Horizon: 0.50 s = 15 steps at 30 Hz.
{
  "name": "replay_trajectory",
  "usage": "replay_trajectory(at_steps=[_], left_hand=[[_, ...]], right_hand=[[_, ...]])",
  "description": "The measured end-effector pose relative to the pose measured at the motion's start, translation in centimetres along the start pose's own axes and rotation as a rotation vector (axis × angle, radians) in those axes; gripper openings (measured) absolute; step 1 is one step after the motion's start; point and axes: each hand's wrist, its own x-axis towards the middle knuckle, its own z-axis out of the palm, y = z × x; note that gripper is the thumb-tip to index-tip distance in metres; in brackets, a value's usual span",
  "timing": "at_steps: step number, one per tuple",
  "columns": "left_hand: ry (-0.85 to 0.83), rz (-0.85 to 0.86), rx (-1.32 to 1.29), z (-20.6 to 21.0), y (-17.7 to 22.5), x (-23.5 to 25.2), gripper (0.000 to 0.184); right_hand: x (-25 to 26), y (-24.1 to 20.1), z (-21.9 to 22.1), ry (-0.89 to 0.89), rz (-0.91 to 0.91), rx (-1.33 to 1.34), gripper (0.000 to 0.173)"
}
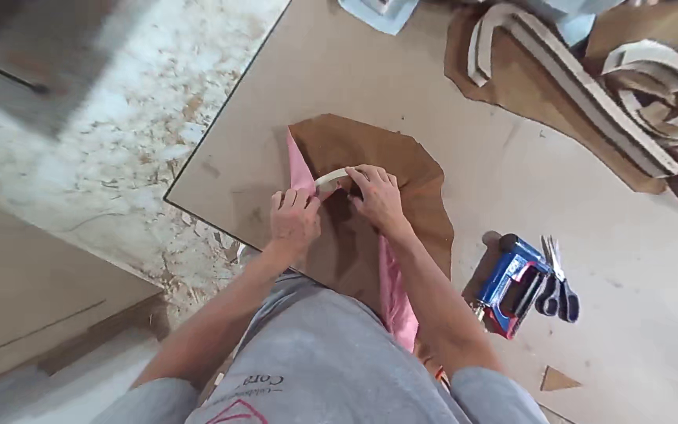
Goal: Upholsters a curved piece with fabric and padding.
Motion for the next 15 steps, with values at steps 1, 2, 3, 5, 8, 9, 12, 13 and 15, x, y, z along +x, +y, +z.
replay_trajectory(at_steps=[1, 2, 3, 5, 8, 9, 12, 13, 15], left_hand=[[0.036, -0.012, -0.024, 0.6, 0.6, 0.5, 0.027], [0.024, -0.022, -0.059, 1.0, 1.3, 1.2, 0.034], [-0.031, -0.029, -0.095, 1.3, 1.8, 2.0, 0.043], [-0.139, -0.010, -0.146, 1.9, 2.5, 3.2, 0.052], [-0.137, 0.047, -0.161, 2.5, 2.5, 4.1, 0.041], [-0.128, 0.063, -0.161, 2.7, 2.6, 4.1, 0.037], [-0.028, 0.132, -0.187, 3.6, 2.0, 4.3, 0.020], [0.005, 0.147, -0.229, 3.8, 1.6, 4.4, 0.023], [0.012, 0.133, -0.357, 3.8, 0.6, 4.7, 0.027]], right_hand=[[0.5, 0.3, 0.1, 0.011, 0.012, 0.001, 0.052], [0.8, 0.4, 0.1, 0.007, 0.028, -0.002, 0.044], [1.0, 0.4, 0.0, -0.016, 0.053, -0.017, 0.040], [0.8, 0.3, -0.6, -0.058, 0.113, -0.046, 0.038], [0.3, 0.9, -1.4, -0.052, 0.217, -0.051, 0.038], [0.0, 1.0, -1.4, -0.037, 0.246, -0.043, 0.038], [-0.4, 0.6, -0.7, 0.020, 0.329, 0.009, 0.041], [-0.7, 0.7, -0.2, 0.058, 0.333, 0.025, 0.042], [-1.2, 1.1, 0.8, 0.120, 0.316, 0.037, 0.042]])
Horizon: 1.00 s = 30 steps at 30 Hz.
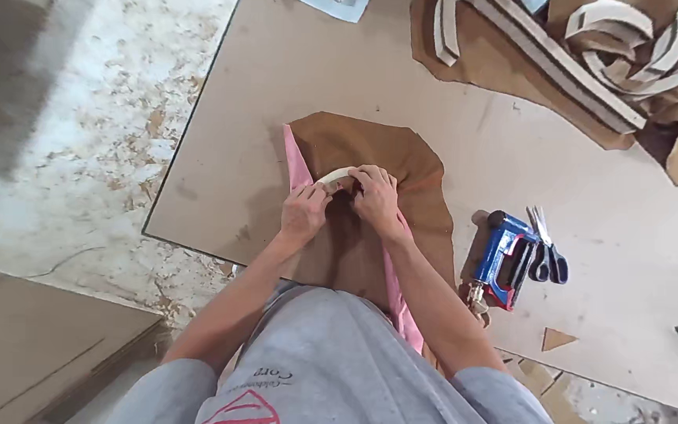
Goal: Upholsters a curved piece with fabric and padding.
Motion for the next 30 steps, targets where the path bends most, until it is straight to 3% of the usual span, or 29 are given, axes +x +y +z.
replay_trajectory(at_steps=[7, 9, 11, 13, 15, 17, 21, 24, 26, 28, 30], left_hand=[[-0.004, -0.101, -0.181, -0.2, -2.4, 1.1, 0.022], [0.009, -0.137, -0.235, 0.7, -2.8, 0.8, 0.022], [0.053, -0.125, -0.287, 1.4, -3.2, 0.8, 0.022], [0.065, -0.114, -0.325, 1.6, -3.6, 0.5, 0.020], [0.026, -0.092, -0.360, 1.2, -4.1, 0.8, 0.020], [-0.062, -0.069, -0.392, 0.6, -4.9, 1.5, 0.022], [-0.173, -0.044, -0.429, -0.1, -6.0, 1.8, 0.024], [-0.167, -0.037, -0.442, 0.1, -6.2, 2.2, 0.023], [-0.182, -0.027, -0.459, 0.0, -6.2, 2.0, 0.023], [-0.174, -0.021, -0.478, 0.0, -6.4, 2.3, 0.023], [-0.158, -0.025, -0.489, 0.1, -6.4, 2.0, 0.022]], right_hand=[[0.0, 0.4, 1.2, 0.061, -0.049, -0.036, 0.042], [-0.8, 0.5, 0.1, 0.123, -0.018, 0.048, 0.033], [-3.5, 1.4, -3.9, 0.276, 0.148, 0.119, 0.028], [-8.7, 3.4, -8.3, 0.411, 0.464, -0.052, 0.039], [-13.8, 5.9, -10.5, 0.310, 0.904, -0.215, 0.069], [-17.7, 9.0, -9.6, 0.212, 1.164, -0.310, 0.094], [-19.1, 13.1, -10.5, 0.160, 1.354, -0.249, 0.092], [-17.7, 16.3, -12.1, 0.046, 1.346, -0.184, 0.102], [-17.1, 16.7, -13.2, 0.036, 1.372, -0.165, 0.092], [-16.2, 15.3, -15.2, 0.132, 1.367, -0.133, 0.062], [-15.2, 10.4, -16.7, 0.218, 1.300, -0.021, 0.039]])
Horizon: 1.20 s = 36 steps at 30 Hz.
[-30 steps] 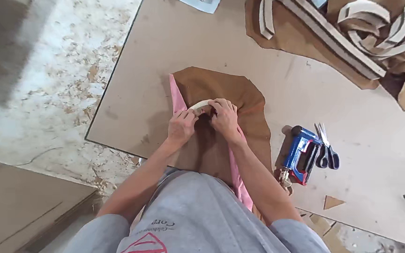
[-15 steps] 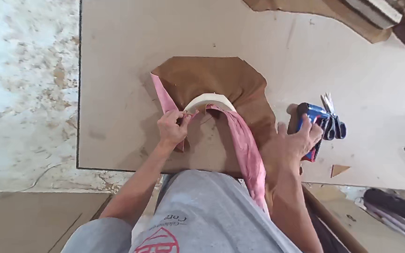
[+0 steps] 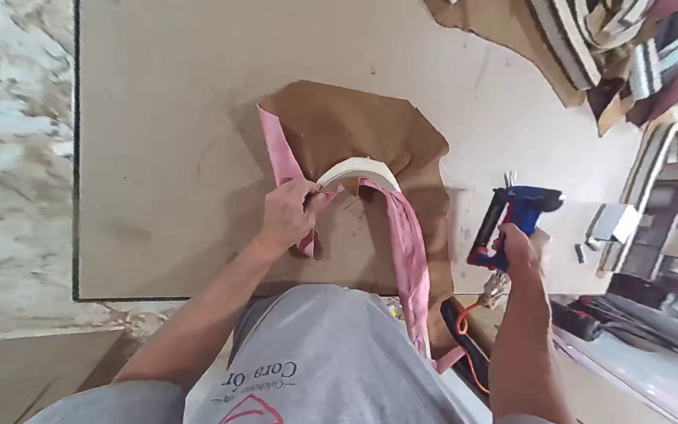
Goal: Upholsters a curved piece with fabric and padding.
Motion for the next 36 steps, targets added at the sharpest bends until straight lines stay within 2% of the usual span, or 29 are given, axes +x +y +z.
replay_trajectory(at_steps=[2, 5, 8, 11, 17, 19, 25, 28, 30, 34, 36], left_hand=[[0.033, 0.012, -0.008, 0.4, 0.0, -0.1, 0.021], [0.064, 0.014, -0.014, 1.0, 0.0, 0.0, 0.018], [0.060, -0.011, -0.028, 0.8, 0.1, -0.1, 0.017], [0.091, -0.052, -0.068, 0.8, 0.1, -0.2, 0.019], [0.067, -0.065, -0.066, 0.9, 0.2, 0.1, 0.022], [0.050, -0.063, -0.054, 0.9, 0.1, 0.3, 0.022], [-0.051, -0.072, -0.087, 0.0, -0.4, 0.7, 0.023], [-0.118, -0.101, -0.127, -0.6, -0.5, 1.1, 0.022], [-0.126, -0.069, -0.155, -1.1, -1.0, 1.7, 0.023], [-0.216, -0.119, -0.158, -3.0, 0.2, 1.6, 0.019], [-0.217, -0.147, -0.064, -3.7, 2.1, 0.7, 0.030]], right_hand=[[-7.3, -4.5, -1.3, -0.136, -0.156, 0.120, 0.040], [-16.8, -11.2, 0.3, -0.267, -0.418, 0.024, 0.032], [-20.4, -14.1, 4.3, -0.318, -0.618, -0.135, 0.024], [-20.3, -14.9, 6.7, -0.335, -0.664, -0.229, 0.025], [-20.7, -15.1, 7.8, -0.340, -0.690, -0.254, 0.021], [-20.9, -15.1, 8.1, -0.322, -0.739, -0.248, 0.021], [-22.1, -14.7, 8.4, -0.414, -0.827, -0.211, 0.028], [-22.1, -13.9, 7.5, -0.418, -0.724, -0.223, 0.025], [-20.8, -12.3, 5.8, -0.297, -0.607, -0.183, 0.030], [-14.6, -8.4, 1.2, -0.063, -0.370, -0.240, 0.047], [-10.2, -5.7, 0.7, -0.050, -0.326, -0.332, 0.054]])
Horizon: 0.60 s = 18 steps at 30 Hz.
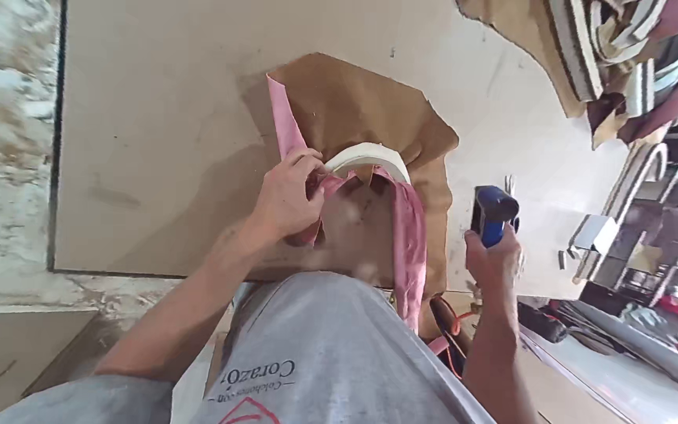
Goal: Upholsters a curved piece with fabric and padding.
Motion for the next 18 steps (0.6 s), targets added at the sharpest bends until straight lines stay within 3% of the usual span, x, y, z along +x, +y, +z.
replay_trajectory(at_steps=[4, 6, 8, 10, 13, 15, 16, 18], left_hand=[[0.118, -0.212, 0.303, 2.6, 4.3, -4.7, 0.069], [0.190, -0.370, 0.292, 4.0, 5.1, -6.3, 0.064], [0.278, -0.468, 0.223, 4.2, 4.9, -7.2, 0.039], [0.309, -0.587, 0.103, 3.8, 4.4, -7.6, 0.031], [0.390, -0.692, -0.078, 3.7, 2.6, -7.1, 0.026], [0.445, -0.689, 0.039, 4.3, 3.0, -6.8, 0.027], [0.464, -0.626, 0.174, 4.7, 3.6, -6.9, 0.030], [0.481, -0.338, 0.464, 5.9, 3.6, -7.3, 0.028]], right_hand=[[5.1, 5.5, 4.0, -0.079, 0.071, -0.007, 0.069], [6.2, 6.0, 5.1, -0.108, 0.013, -0.015, 0.072], [5.9, 4.2, 4.9, -0.071, -0.110, -0.011, 0.067], [4.1, 0.0, 4.0, -0.043, -0.335, 0.056, 0.056], [1.3, -7.5, 5.7, -0.035, -0.883, 0.211, 0.039], [1.1, -11.9, 9.0, 0.005, -1.233, 0.297, 0.037], [1.4, -13.5, 10.4, 0.010, -1.336, 0.292, 0.039], [2.0, -15.5, 12.5, 0.014, -1.398, 0.250, 0.042]])
